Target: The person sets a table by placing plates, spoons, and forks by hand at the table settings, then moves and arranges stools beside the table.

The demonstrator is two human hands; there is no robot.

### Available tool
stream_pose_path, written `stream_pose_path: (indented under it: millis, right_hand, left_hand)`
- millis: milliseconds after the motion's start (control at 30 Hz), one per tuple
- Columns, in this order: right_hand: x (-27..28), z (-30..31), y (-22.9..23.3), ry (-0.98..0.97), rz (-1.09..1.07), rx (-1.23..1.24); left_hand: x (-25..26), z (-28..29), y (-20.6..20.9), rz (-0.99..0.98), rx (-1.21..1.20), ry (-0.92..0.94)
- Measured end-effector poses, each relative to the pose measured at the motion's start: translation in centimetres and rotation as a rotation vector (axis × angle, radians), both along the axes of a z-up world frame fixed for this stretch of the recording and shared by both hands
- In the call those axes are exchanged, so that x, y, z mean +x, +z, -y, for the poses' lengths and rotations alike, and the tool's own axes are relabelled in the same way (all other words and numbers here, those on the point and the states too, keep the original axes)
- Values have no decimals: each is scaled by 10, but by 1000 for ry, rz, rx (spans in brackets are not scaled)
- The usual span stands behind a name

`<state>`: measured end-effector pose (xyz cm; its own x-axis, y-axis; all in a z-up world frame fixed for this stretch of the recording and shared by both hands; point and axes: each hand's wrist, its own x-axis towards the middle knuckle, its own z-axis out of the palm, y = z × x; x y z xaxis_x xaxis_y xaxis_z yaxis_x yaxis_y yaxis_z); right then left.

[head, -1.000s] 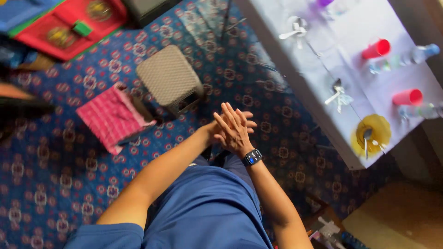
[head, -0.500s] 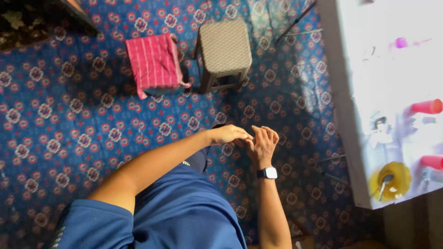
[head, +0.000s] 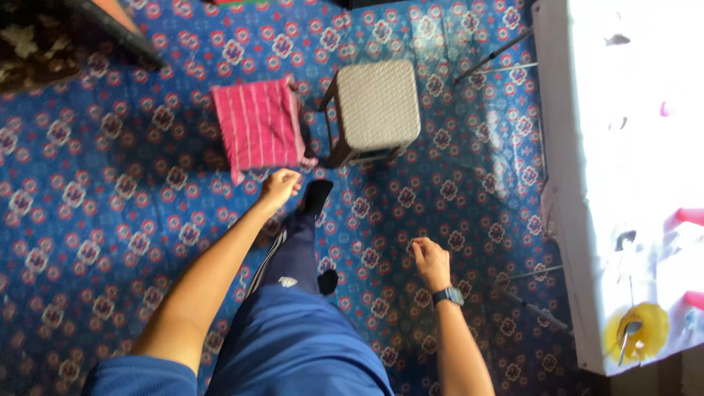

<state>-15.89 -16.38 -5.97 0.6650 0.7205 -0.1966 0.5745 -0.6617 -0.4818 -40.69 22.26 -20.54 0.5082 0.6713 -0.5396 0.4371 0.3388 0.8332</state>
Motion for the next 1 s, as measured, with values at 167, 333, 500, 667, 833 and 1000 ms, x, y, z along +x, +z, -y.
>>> stream_pose_path:
  millis: [167, 333, 500, 667, 833, 1000]
  right_hand:
    - [110, -119, -34, -73, -152, -84]
    - [192, -227, -92, -229, -208, -37]
    - [244, -273, -185, -243, -28, -65]
    - [274, -281, -232, -430, -311, -176]
    - [267, -290, -210, -508, -502, -197]
    - [265, -297, -196, -567, -569, -138]
  left_hand:
    - [71, -65, -40, -159, -84, 92]
    - [148, -93, -78, -174, -416, 145]
    - [213, -100, -121, -114, -458, 195]
    - [234, -88, -151, -279, -397, 184]
    - [224, -75, -158, -150, -411, 234]
    - [222, -76, -151, -64, -488, 277]
